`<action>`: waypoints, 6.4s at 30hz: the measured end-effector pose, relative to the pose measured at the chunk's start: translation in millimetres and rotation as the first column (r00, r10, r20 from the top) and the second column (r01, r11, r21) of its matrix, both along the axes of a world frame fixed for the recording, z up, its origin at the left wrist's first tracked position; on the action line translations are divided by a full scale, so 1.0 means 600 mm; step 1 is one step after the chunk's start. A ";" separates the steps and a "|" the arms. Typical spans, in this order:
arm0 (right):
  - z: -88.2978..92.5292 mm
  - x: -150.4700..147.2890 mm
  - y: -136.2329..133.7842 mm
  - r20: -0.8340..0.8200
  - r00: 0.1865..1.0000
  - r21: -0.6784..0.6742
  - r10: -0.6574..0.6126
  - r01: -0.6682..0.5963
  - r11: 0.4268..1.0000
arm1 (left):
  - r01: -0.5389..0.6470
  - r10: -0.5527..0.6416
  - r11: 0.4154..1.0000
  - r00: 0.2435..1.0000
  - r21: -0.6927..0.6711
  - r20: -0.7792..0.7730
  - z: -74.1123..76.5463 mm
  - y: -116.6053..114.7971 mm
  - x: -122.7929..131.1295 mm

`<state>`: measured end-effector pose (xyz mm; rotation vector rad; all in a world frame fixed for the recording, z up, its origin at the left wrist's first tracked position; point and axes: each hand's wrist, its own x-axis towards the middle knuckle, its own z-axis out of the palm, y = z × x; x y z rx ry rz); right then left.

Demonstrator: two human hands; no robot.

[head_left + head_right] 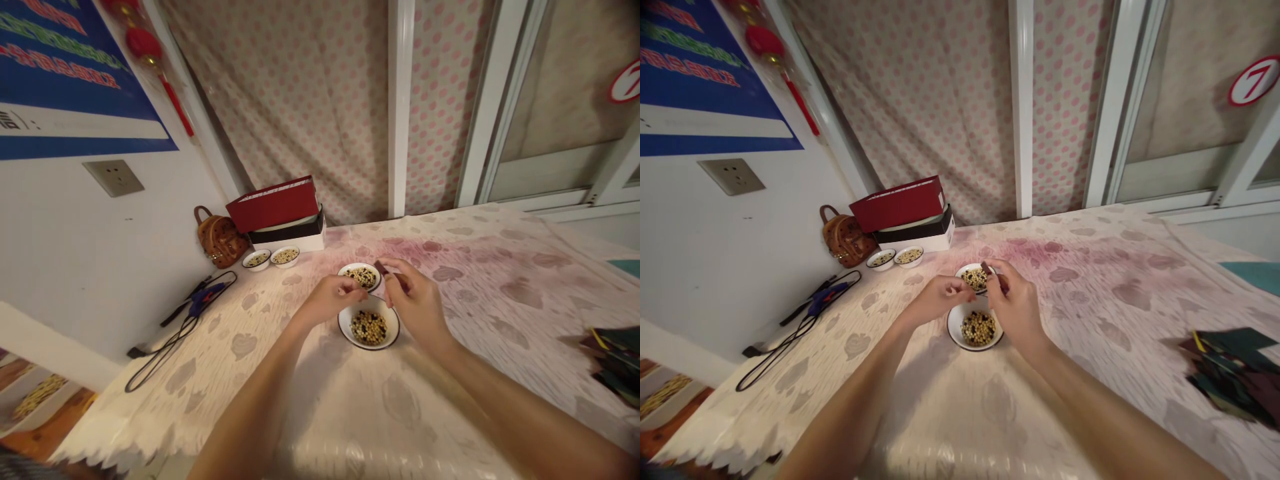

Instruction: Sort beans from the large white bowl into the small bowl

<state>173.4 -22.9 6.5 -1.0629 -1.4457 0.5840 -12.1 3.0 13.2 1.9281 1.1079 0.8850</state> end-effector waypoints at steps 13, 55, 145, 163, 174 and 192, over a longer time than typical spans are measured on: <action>-0.001 0.005 0.005 -0.001 1.000 0.025 -0.018 0.018 1.000 | -0.199 0.360 0.931 0.641 0.307 -0.678 0.018 0.091 0.004; -0.013 -0.018 -0.003 -0.101 0.977 -0.098 0.185 -0.195 0.976 | -0.200 0.152 0.977 0.902 0.079 0.403 -0.023 -0.003 0.058; -0.006 -0.009 -0.003 -0.045 0.990 -0.074 0.137 -0.140 0.987 | 0.223 0.234 0.864 0.616 -0.452 0.752 0.005 0.017 0.039; -0.007 -0.009 -0.004 0.030 0.993 -0.060 0.117 -0.115 0.992 | 0.267 0.159 0.873 0.636 -0.408 0.755 -0.005 0.018 0.035; -0.005 -0.010 -0.004 0.078 0.992 -0.036 0.101 -0.098 0.995 | 0.227 0.208 0.882 0.600 -0.413 0.773 -0.010 0.021 0.035; -0.010 0.004 0.015 -0.039 0.999 -0.006 -0.018 0.017 1.000 | 0.060 -0.055 0.994 0.997 -0.090 0.055 -0.016 0.028 0.012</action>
